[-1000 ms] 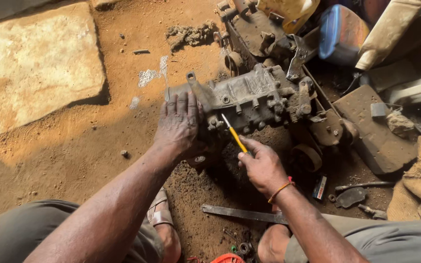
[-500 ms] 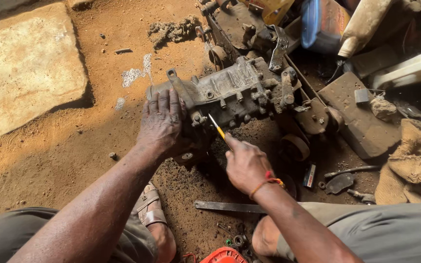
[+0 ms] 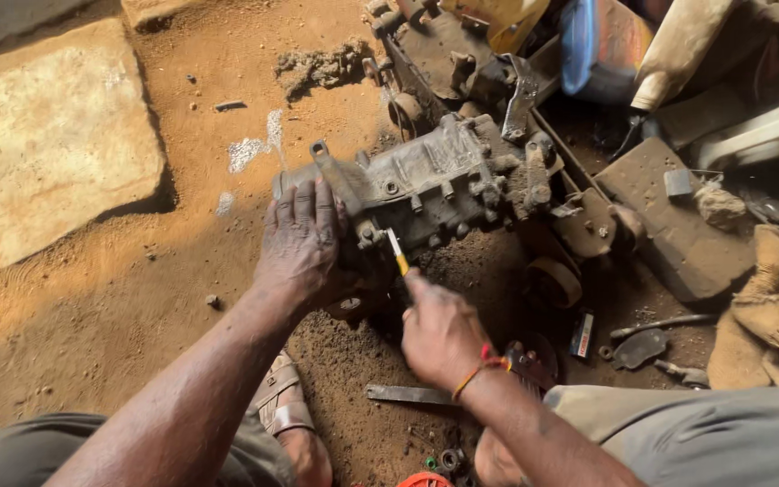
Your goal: The person uses a screwdriver and a cloth to adjust and clean a disassembled engine component on the floor.
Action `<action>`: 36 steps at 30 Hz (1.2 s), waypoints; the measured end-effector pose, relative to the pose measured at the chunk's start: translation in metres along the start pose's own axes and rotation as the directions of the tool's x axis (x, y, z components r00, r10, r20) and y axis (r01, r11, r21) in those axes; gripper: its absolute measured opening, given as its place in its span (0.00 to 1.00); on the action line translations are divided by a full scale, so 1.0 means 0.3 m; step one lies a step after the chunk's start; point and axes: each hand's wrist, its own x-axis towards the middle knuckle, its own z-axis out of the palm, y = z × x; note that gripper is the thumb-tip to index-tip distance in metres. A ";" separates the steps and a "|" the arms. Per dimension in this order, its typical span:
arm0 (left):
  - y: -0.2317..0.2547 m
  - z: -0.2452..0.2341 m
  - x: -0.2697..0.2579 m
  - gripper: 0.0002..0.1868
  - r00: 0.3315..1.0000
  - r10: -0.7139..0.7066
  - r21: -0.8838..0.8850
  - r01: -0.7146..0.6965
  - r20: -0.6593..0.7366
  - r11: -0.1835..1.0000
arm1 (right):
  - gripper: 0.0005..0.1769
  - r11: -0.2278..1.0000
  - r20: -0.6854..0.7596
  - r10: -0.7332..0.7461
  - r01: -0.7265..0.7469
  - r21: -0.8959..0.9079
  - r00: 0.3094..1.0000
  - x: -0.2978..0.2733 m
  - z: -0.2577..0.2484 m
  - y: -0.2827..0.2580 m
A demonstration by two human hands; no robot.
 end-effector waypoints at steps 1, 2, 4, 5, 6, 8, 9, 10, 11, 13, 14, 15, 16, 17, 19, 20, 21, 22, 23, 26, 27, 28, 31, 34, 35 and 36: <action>0.003 0.006 -0.002 0.53 1.000 0.016 0.065 -0.015 -0.008 0.998 | 0.32 0.998 0.019 0.067 -0.067 0.012 0.998 0.027 -0.014 0.013; 0.002 0.020 -0.011 0.50 0.999 0.033 0.129 -0.031 -0.015 0.991 | 0.32 0.991 0.040 0.133 -0.134 0.021 0.990 0.040 -0.015 0.028; -0.010 0.045 -0.030 0.43 0.997 0.028 0.049 -0.025 -0.067 0.998 | 0.32 0.997 -0.080 -0.062 0.065 0.045 0.995 0.012 0.046 0.038; -0.010 0.047 -0.003 0.39 0.993 0.029 0.005 -0.029 -0.114 1.000 | 0.32 0.985 -0.158 -0.163 0.171 0.036 0.974 0.016 0.053 0.050; -0.008 0.050 0.014 0.41 0.989 0.053 -0.003 -0.054 -0.136 0.999 | 0.32 0.980 -0.168 -0.178 0.190 0.059 0.970 0.016 0.051 0.066; -0.013 0.064 0.010 0.43 0.981 0.089 -0.015 -0.093 -0.173 0.996 | 0.31 0.966 -0.177 -0.213 0.234 0.111 0.961 0.015 0.053 0.084; -0.018 0.069 0.005 0.41 0.979 0.083 -0.010 -0.086 -0.185 0.996 | 0.30 0.973 -0.163 -0.148 0.173 0.154 0.975 0.026 0.049 0.093; -0.023 0.068 0.008 0.39 0.977 0.077 -0.005 -0.079 -0.197 0.997 | 0.30 0.975 -0.146 -0.082 0.110 0.195 0.986 0.058 0.032 0.102; -0.014 0.066 0.012 0.38 0.974 0.080 -0.002 -0.082 -0.213 0.997 | 0.30 0.972 -0.133 -0.011 0.042 0.233 0.991 0.071 0.019 0.112; -0.010 0.052 -0.011 0.45 0.993 0.040 -0.021 -0.042 -0.111 0.999 | 0.30 0.983 -0.150 -0.030 0.056 0.174 0.988 0.020 0.065 0.092; -0.006 0.046 -0.012 0.50 0.998 0.018 -0.031 -0.020 -0.066 0.999 | 0.30 0.988 -0.162 -0.043 0.066 0.140 0.986 0.012 0.072 0.086; -0.011 0.042 0.001 0.51 0.998 0.030 0.056 -0.027 -0.060 0.998 | 0.30 0.982 -0.155 -0.040 0.067 0.176 0.987 0.038 0.055 0.089; -0.013 0.047 0.019 0.52 0.998 0.041 0.143 -0.033 -0.054 0.989 | 0.30 0.975 -0.147 -0.036 0.067 0.211 0.988 0.067 0.029 0.100; -0.011 0.071 0.004 0.54 0.999 0.049 0.223 -0.043 -0.019 0.974 | 0.31 0.967 -0.117 -0.018 0.048 0.252 0.993 0.061 0.031 0.111; -0.034 0.094 0.003 0.47 0.988 0.079 0.145 -0.059 -0.134 0.988 | 0.29 0.967 -0.171 -0.065 0.104 0.233 0.983 0.050 0.055 0.106; -0.033 0.096 0.012 0.43 0.976 0.093 0.104 -0.074 -0.199 0.992 | 0.29 0.967 -0.204 -0.087 0.132 0.219 0.975 0.048 0.057 0.101; -0.027 0.087 0.024 0.48 0.984 0.085 0.064 -0.076 -0.154 0.995 | 0.30 0.972 -0.142 -0.004 0.037 0.234 0.990 0.055 0.047 0.093; -0.019 0.077 0.024 0.53 0.991 0.079 0.025 -0.077 -0.110 0.997 | 0.30 0.968 -0.078 0.080 -0.059 0.243 0.994 0.053 0.039 0.087; -0.021 0.068 0.005 0.58 0.996 0.067 -0.010 -0.067 -0.053 0.998 | 0.31 0.955 0.000 0.162 -0.156 0.251 0.987 0.045 0.043 0.080; -0.022 0.070 -0.009 0.74 0.997 0.053 -0.004 -0.054 -0.062 0.999 | 0.30 0.942 -0.051 0.148 -0.125 0.312 0.988 0.072 0.035 0.120; -0.020 0.077 -0.011 0.65 0.986 0.079 0.138 -0.059 -0.144 0.989 | 0.29 0.937 -0.114 0.063 -0.019 0.349 0.991 0.073 0.055 0.125; -0.014 0.085 -0.014 0.58 0.969 0.114 0.279 -0.049 -0.221 0.959 | 0.28 0.921 -0.180 -0.020 0.088 0.379 0.983 0.064 0.082 0.129; -0.019 0.059 -0.021 0.59 0.997 0.041 0.151 -0.031 -0.068 0.988 | 0.29 0.888 -0.215 -0.120 0.202 0.413 0.969 0.070 0.114 0.158; 0.005 0.011 -0.004 0.58 0.989 0.081 0.058 -0.074 -0.127 0.996 | 0.31 0.789 -0.028 0.120 -0.078 0.609 0.992 0.107 0.088 0.194; 0.013 0.003 -0.015 0.55 0.972 0.116 0.082 -0.101 -0.204 0.991 | 0.33 0.701 0.087 0.231 -0.228 0.676 0.969 0.105 0.090 0.201; 0.019 -0.005 -0.030 0.58 0.996 0.064 0.062 -0.060 -0.066 0.996 | 0.33 0.685 0.084 0.211 -0.208 0.698 0.974 0.098 0.098 0.202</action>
